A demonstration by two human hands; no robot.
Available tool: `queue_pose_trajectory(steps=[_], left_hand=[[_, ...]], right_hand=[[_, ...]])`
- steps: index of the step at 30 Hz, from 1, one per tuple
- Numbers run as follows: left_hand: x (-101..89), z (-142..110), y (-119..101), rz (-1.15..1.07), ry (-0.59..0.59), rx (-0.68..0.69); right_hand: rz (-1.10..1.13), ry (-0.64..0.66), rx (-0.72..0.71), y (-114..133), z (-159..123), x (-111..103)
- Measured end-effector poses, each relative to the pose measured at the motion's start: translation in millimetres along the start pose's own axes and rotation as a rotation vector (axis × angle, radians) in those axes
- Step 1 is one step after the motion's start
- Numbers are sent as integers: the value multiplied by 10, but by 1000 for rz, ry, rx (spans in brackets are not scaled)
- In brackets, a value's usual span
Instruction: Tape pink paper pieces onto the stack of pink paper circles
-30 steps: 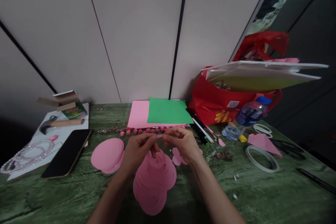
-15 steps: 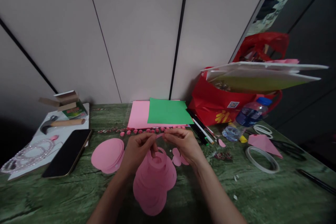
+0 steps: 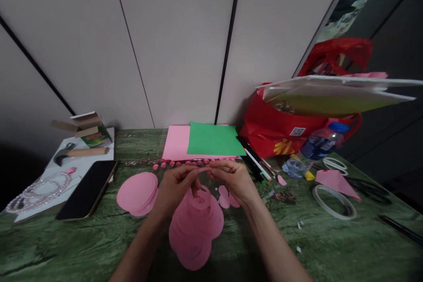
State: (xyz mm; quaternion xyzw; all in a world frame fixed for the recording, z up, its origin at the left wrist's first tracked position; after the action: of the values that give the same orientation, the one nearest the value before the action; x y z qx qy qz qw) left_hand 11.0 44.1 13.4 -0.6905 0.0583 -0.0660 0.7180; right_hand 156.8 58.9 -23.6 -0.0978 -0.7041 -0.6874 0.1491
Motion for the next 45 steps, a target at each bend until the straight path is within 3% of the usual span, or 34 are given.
queue_pose_trajectory(steps=[13,21,29,45], left_hand=[[21,4,27,-21,35,-18],[-29,20,-17,35,-53,-2],[-41,20,-1,76,-64,-2],[11,12,32,47,-23,8]], right_hand=[[-23,-38,-15,48,-18,32],[-62,8,-6,34,-14,34],[-34,-7,2,11,-7,32],[-58,-57,-25,29,-10,16]])
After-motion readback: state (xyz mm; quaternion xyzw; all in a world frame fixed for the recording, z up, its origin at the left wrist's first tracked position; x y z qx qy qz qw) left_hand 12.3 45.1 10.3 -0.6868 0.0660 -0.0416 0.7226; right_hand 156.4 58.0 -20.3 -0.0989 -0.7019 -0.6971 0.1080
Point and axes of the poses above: each hand's wrist, its own z-axis towards the middle knuckle, its own x-axis out of the palm, y = z × x, the point moved 5 cm from there along z, towards the middle knuckle, and after that the axes turned 7 degrees about -z, right-handed, at the moved point
